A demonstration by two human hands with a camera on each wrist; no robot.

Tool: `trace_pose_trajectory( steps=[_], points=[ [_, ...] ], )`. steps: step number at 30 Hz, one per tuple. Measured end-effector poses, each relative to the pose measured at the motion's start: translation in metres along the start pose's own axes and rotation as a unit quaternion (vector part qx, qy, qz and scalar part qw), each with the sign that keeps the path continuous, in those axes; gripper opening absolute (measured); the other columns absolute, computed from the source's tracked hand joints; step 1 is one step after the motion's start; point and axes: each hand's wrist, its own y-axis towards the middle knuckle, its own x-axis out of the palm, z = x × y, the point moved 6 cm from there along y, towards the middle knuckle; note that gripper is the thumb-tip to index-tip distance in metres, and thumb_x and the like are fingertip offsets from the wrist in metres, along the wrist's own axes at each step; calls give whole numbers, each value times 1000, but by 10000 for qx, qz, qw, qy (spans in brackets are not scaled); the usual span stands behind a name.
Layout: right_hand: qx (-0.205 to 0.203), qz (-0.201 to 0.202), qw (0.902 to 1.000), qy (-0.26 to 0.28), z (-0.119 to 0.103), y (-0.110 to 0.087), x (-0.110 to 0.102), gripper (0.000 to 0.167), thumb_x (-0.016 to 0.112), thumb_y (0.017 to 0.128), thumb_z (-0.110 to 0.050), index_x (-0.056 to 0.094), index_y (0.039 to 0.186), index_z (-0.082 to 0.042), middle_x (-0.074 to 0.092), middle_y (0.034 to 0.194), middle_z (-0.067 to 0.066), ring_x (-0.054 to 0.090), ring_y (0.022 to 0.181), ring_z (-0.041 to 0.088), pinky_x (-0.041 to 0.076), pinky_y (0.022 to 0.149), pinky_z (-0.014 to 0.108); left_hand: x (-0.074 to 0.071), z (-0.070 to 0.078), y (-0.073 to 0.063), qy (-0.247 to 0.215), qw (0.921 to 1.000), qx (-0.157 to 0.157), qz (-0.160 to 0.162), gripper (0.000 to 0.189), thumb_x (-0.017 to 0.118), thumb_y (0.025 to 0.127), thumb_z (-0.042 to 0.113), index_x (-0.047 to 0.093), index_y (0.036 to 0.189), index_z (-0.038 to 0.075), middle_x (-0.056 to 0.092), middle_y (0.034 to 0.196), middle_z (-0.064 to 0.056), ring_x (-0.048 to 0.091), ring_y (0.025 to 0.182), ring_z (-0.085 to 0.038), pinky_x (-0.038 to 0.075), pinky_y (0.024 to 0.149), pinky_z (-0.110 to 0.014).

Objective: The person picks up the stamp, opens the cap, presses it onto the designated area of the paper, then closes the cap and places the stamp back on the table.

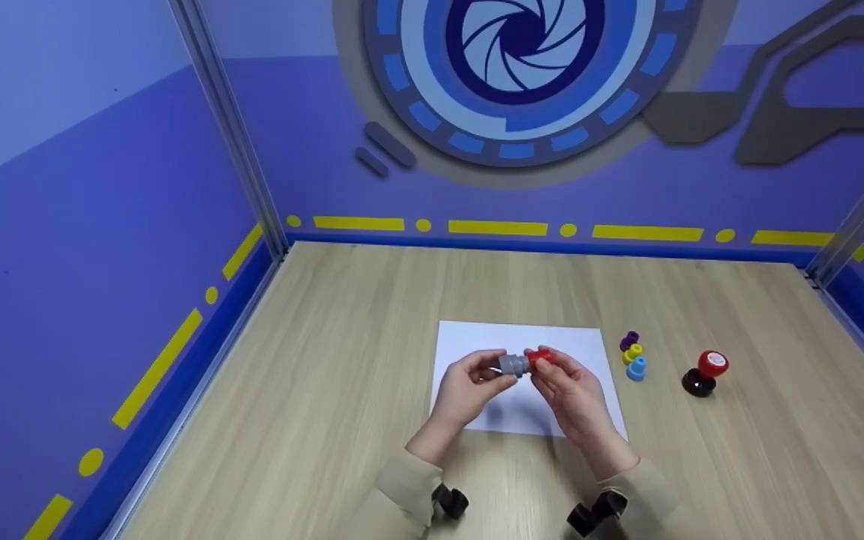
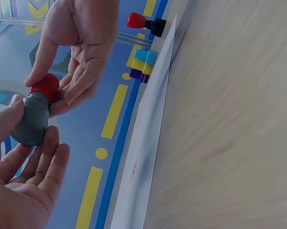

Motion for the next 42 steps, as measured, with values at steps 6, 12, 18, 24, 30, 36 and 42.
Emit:
trace_pose_trajectory(
  steps=[6, 12, 18, 24, 30, 36, 42],
  points=[
    [-141, -22, 9997, -222, 2, -2, 1, 42, 64, 101, -5, 48, 138, 7, 75, 116, 1, 73, 108, 9, 55, 105, 31, 1, -2, -1, 52, 10000, -24, -14, 40, 82, 88, 12, 71, 125, 2, 75, 114, -14, 69, 91, -9, 58, 77, -17],
    [-134, -54, 9995, -264, 5, -2, 2, 43, 64, 101, -6, 47, 139, 8, 75, 115, 0, 73, 107, 9, 57, 103, 28, 1, -3, -1, -3, 10000, -79, 28, 40, 83, 87, 11, 71, 124, 2, 75, 111, -15, 68, 91, -10, 57, 76, -15],
    [-116, -53, 9993, -345, 8, -2, 2, 38, 64, 101, -6, 51, 134, 7, 75, 115, 1, 73, 108, 9, 59, 99, 25, 0, -3, -2, -26, 10000, -2, 71, 38, 82, 87, 8, 73, 123, 2, 75, 109, -17, 69, 91, -13, 56, 74, -14],
    [-123, 11, 9993, -351, 9, -2, 3, 37, 64, 101, -5, 50, 133, 8, 74, 113, 1, 72, 106, 8, 60, 96, 23, 1, -2, -1, 120, 9998, 9, 168, 38, 84, 85, 9, 74, 121, 1, 76, 108, -16, 67, 88, -10, 54, 72, -12],
    [-102, 2, 9989, -461, 8, -2, 2, 38, 65, 101, -7, 51, 133, 6, 73, 114, 1, 73, 106, 9, 60, 97, 24, 2, -4, -1, 127, 9999, -6, 115, 39, 84, 86, 11, 72, 122, 0, 75, 108, -14, 66, 87, -9, 54, 72, -13],
    [-101, 38, 9979, -638, 4, -1, 0, 44, 67, 99, -6, 50, 137, 7, 71, 115, 2, 73, 105, 8, 59, 98, 26, 4, -6, -2, -64, 9996, -263, -44, 43, 84, 87, 13, 69, 125, 0, 74, 110, -8, 65, 88, -6, 55, 73, -15],
    [-210, 81, 9941, -1064, -1, -1, -1, 46, 69, 98, -6, 51, 139, 7, 70, 118, 3, 71, 104, 6, 60, 95, 22, 5, -6, -3, 49, 9995, -279, -165, 46, 82, 89, 13, 66, 129, -2, 73, 113, -9, 69, 94, -9, 60, 80, -19]
  ],
)
